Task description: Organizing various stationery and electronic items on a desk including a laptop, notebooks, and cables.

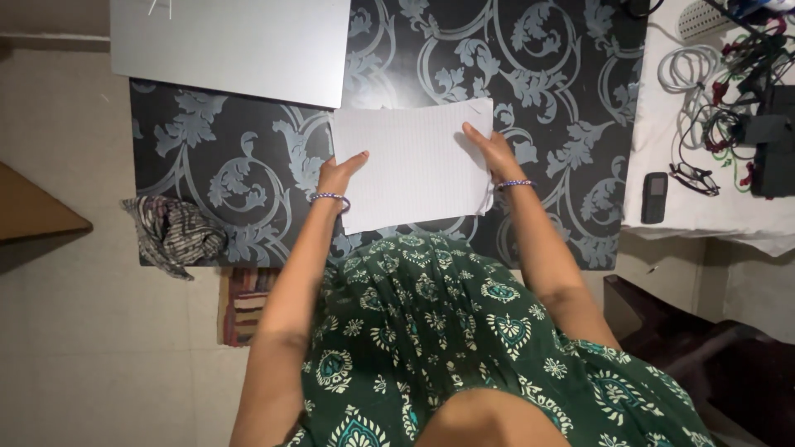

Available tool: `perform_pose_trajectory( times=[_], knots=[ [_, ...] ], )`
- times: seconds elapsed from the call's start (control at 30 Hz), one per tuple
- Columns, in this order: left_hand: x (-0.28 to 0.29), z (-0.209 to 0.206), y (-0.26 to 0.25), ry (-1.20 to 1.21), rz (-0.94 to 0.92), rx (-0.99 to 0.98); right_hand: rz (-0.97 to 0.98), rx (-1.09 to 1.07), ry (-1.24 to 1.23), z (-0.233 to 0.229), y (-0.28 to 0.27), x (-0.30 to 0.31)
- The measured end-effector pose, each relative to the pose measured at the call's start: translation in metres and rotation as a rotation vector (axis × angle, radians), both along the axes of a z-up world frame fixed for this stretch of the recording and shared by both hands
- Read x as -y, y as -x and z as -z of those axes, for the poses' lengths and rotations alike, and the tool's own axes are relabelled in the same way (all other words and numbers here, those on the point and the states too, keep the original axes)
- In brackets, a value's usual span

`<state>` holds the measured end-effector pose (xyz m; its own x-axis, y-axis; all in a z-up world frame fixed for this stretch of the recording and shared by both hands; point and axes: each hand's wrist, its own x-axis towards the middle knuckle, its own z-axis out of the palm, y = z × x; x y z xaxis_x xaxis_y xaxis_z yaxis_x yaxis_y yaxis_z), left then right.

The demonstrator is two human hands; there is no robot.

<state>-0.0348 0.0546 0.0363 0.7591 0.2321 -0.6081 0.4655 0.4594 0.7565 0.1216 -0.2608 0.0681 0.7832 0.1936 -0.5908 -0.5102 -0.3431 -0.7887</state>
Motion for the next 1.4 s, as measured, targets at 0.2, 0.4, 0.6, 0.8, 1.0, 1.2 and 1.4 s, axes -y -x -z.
perform_pose_trajectory(
  times=[0.2,0.4,0.6,0.8,1.0,1.2,1.4],
  knots=[
    [0.003,-0.005,0.004,-0.026,-0.117,-0.034,0.215,0.124,0.009,0.031,0.001,0.009],
    [0.003,0.038,0.004,-0.168,-0.086,0.089,0.106,0.134,0.043,0.037,0.000,0.011],
    [-0.002,0.018,0.014,0.026,-0.048,0.047,0.032,-0.103,-0.178,0.013,0.010,0.016],
    [-0.005,0.020,0.018,0.001,0.077,0.068,-0.071,-0.039,-0.112,-0.022,0.021,0.008],
    [0.003,-0.028,0.036,-0.355,0.119,0.260,-0.225,0.477,0.077,-0.057,0.035,0.041],
    [0.001,-0.017,0.064,-0.646,0.228,0.597,-0.099,0.455,-0.162,0.010,0.058,0.074],
    [0.014,-0.034,0.064,-0.592,0.113,0.480,-0.137,0.533,-0.147,-0.006,0.067,0.056]
  ],
)
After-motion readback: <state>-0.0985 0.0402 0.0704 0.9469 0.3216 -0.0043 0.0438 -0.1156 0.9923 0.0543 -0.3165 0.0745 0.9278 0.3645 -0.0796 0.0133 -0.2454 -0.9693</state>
